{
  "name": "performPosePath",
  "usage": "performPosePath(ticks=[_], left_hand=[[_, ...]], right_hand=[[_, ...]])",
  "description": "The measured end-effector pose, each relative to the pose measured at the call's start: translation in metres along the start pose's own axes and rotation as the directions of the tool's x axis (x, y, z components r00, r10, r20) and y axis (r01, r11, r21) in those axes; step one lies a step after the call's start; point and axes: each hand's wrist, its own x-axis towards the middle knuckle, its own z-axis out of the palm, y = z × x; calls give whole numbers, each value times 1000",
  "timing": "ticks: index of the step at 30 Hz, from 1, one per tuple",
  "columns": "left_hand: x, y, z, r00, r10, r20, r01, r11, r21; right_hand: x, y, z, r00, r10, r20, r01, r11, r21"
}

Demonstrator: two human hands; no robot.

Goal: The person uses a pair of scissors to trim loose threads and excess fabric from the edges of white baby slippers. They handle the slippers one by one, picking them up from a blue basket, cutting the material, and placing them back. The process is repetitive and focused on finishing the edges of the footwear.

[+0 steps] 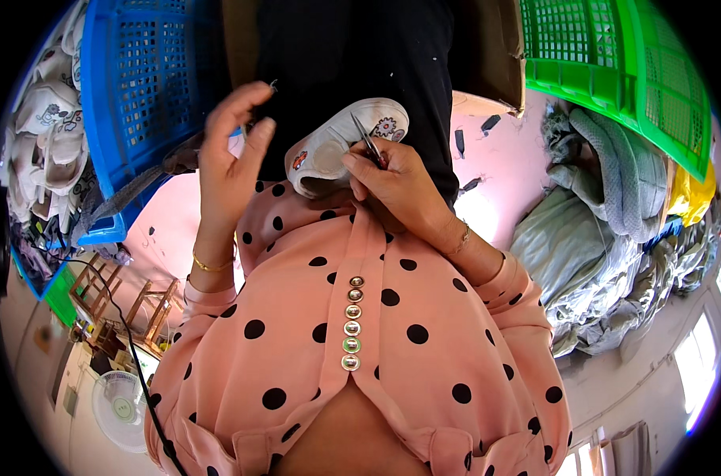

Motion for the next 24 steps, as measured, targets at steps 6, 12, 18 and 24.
performPosePath(ticks=[6, 12, 18, 24], left_hand=[[-8, 5, 25, 955, 177, 237, -147, 980, -137], [3, 11, -2, 994, 77, -78, -86, 989, -124], [15, 12, -13, 923, 283, 262, -236, 952, -197], [12, -9, 3, 876, 335, 348, -285, 940, -188]], right_hand=[[-11, 4, 4, 985, -164, -60, 140, 946, -293], [-12, 1, 15, 977, -213, 27, 211, 930, -300], [-9, -5, 18, 986, -167, -3, 164, 972, -169], [-4, -7, 16, 974, -225, -7, 205, 900, -386]])
